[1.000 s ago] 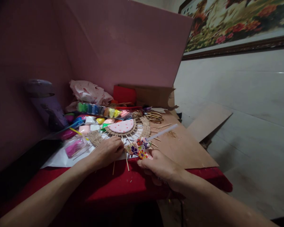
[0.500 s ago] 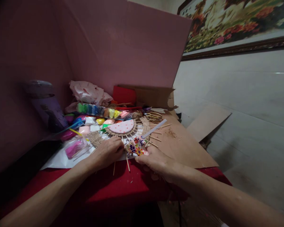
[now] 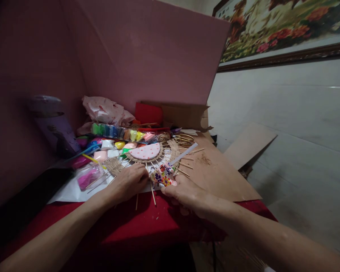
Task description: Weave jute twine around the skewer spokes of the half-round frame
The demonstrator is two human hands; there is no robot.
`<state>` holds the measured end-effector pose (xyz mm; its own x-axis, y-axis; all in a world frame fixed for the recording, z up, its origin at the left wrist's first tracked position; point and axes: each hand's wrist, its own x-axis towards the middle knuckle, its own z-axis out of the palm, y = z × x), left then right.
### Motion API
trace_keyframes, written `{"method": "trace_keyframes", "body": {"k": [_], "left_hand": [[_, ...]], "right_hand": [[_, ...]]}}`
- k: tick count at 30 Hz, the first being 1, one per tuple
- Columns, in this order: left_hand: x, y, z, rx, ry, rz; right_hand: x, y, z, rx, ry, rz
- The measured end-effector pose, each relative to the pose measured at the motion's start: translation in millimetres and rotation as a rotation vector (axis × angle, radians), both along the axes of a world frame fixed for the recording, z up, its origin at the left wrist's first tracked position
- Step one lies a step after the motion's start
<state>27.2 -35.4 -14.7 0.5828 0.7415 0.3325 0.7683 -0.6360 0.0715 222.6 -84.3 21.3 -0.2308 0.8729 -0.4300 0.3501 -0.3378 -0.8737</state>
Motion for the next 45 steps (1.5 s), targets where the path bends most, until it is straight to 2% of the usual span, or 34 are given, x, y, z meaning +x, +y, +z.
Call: {"method": "trace_keyframes", "body": {"k": [6,18,27,34,42,45], "left_hand": [[0.6,0.3,-1.4,0.012,0.016,0.011],[1.5,-0.6,1.0,-0.013,0.025,0.016],[1.8,0.8,-0.2,0.002,0.017,0.024],[1.5,1.6,-0.8,0.0,0.011,0.014],[1.8,0.6,0.2,0.006,0.01,0.012],[1.3,1.3,-1.7,0.022,0.011,0.01]], "right_hand": [[-4.2,-1.9,6.7,-0.037,-0.115,0.017],[2.0,-1.4,0.1,-0.044,-0.088,0.054],[-0.9,-4.9,6.3,-0.029,-0.128,0.032],[-1.6,-3.5,2.6,-0.002,-0.125,0.068],[1.2,-5.9,1.3,-0.033,-0.067,0.035],[1.3,-5.0,-0.9,-0.019,-0.106,0.044]]}}
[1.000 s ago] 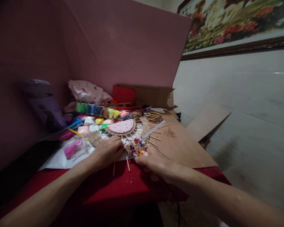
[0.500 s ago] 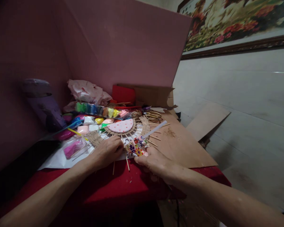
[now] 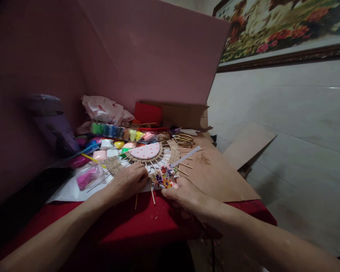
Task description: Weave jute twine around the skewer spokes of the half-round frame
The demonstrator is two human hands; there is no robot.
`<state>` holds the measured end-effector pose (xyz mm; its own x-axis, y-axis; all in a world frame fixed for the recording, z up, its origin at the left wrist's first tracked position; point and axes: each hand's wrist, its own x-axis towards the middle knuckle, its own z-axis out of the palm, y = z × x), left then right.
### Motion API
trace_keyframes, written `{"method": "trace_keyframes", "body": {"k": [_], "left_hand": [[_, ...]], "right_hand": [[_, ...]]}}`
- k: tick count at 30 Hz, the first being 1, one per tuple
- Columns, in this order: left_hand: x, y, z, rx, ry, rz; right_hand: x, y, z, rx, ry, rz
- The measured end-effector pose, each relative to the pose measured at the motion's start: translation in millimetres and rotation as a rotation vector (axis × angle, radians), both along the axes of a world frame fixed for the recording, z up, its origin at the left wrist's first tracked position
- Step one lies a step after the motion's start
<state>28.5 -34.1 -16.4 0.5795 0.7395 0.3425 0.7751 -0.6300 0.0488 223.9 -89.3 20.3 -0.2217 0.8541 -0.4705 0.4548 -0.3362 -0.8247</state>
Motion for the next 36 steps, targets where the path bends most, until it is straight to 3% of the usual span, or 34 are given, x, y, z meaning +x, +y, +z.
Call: {"method": "trace_keyframes", "body": {"k": [36], "left_hand": [[-1.1,1.6,-4.1,0.045,0.0,-0.011]], "right_hand": [[-3.0,-2.9,6.0,-0.047,-0.004,-0.045]]}}
